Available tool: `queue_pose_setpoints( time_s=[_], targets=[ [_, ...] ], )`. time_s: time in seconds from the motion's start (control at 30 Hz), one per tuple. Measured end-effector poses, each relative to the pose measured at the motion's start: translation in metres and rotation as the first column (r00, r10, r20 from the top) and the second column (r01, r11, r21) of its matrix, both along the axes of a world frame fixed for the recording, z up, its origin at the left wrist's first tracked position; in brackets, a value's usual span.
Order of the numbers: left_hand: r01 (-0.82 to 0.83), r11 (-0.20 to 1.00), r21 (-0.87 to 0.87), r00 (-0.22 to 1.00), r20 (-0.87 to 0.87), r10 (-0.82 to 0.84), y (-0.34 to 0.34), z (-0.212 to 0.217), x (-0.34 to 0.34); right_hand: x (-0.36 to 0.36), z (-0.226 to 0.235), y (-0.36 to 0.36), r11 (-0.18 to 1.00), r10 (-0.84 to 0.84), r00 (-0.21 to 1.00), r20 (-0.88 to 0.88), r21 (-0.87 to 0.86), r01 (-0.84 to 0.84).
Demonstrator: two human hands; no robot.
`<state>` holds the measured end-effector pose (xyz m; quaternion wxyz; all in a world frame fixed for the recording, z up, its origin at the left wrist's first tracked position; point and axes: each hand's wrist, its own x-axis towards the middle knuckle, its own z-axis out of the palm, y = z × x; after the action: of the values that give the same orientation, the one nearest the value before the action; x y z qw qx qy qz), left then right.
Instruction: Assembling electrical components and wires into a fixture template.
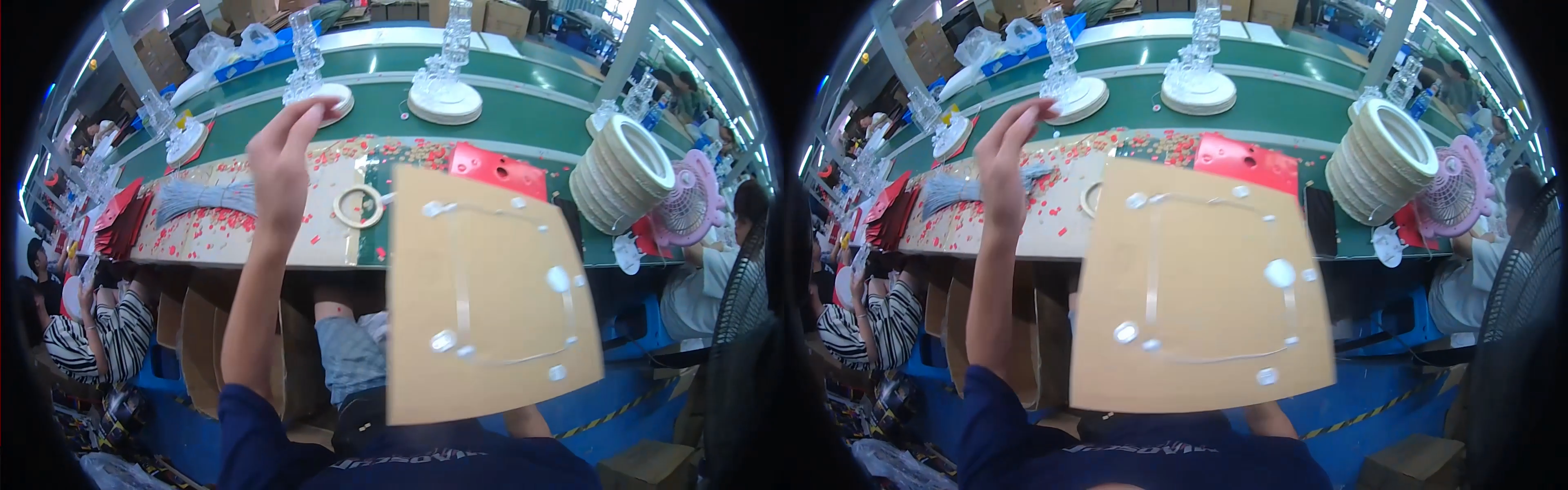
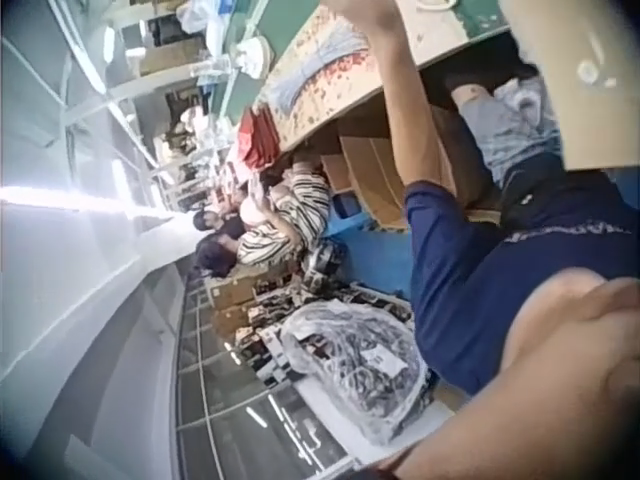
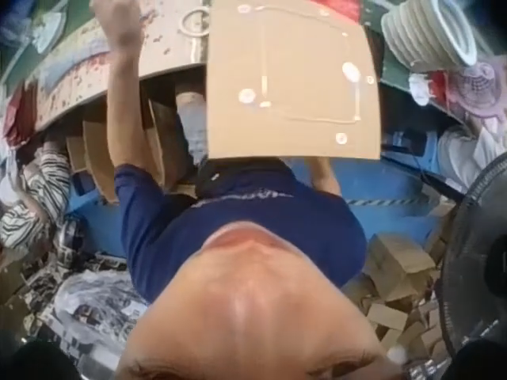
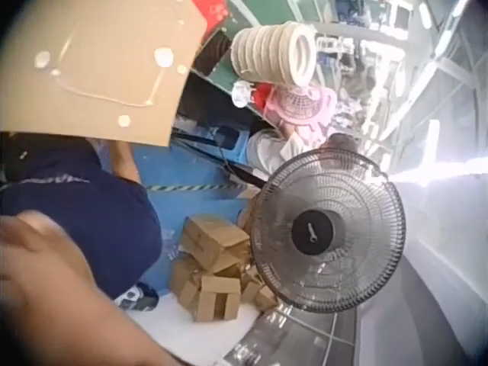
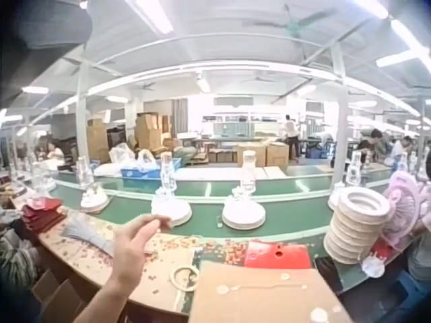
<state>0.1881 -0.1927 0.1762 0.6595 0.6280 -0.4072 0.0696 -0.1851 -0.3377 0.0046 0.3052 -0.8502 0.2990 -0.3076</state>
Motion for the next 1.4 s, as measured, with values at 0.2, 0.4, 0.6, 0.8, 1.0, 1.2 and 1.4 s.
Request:
queue_pose_setpoints(
  time_s=[0.2, 0.4, 0.6, 0.8, 1.0, 1.2, 1.4],
  targets=[
    [0.145, 0.923, 0.357, 0.978, -0.19, -0.081, -0.184, -0.038, 0.101, -0.036, 0.036, -0.06, 0.975, -0.16, 0.986, 0.044, -0.148, 0.165],
    [-0.121, 0.855, 0.504, 0.978, 0.207, 0.017, -0.345, -0.051, 0.152, -0.032, 0.071, -0.131, 0.888, -0.319, 0.94, 0.12, -0.31, 0.34],
    [-0.305, 0.869, 0.391, 0.926, 0.335, 0.174, -0.412, -0.088, 0.171, -0.029, 0.121, -0.201, 0.798, -0.379, 0.916, 0.135, -0.453, 0.397],
    [-0.424, 0.878, 0.223, 0.879, 0.334, 0.339, -0.401, -0.098, 0.194, -0.021, 0.134, -0.226, 0.771, -0.418, 0.896, 0.152, -0.463, 0.438],
    [-0.39, 0.907, 0.159, 0.907, 0.235, 0.349, -0.358, -0.086, 0.234, -0.014, 0.159, -0.257, 0.771, -0.387, 0.897, 0.213, -0.458, 0.442],
    [-0.367, 0.924, -0.112, 0.794, 0.48, 0.373, -0.285, -0.062, 0.238, 0.054, 0.16, -0.295, 0.847, -0.263, 0.928, 0.263, -0.397, 0.353],
    [-0.354, 0.928, -0.118, 0.884, 0.281, 0.373, -0.18, 0.02, 0.237, 0.096, 0.158, -0.304, 0.86, -0.272, 0.91, 0.313, -0.344, 0.376]
  ],
)
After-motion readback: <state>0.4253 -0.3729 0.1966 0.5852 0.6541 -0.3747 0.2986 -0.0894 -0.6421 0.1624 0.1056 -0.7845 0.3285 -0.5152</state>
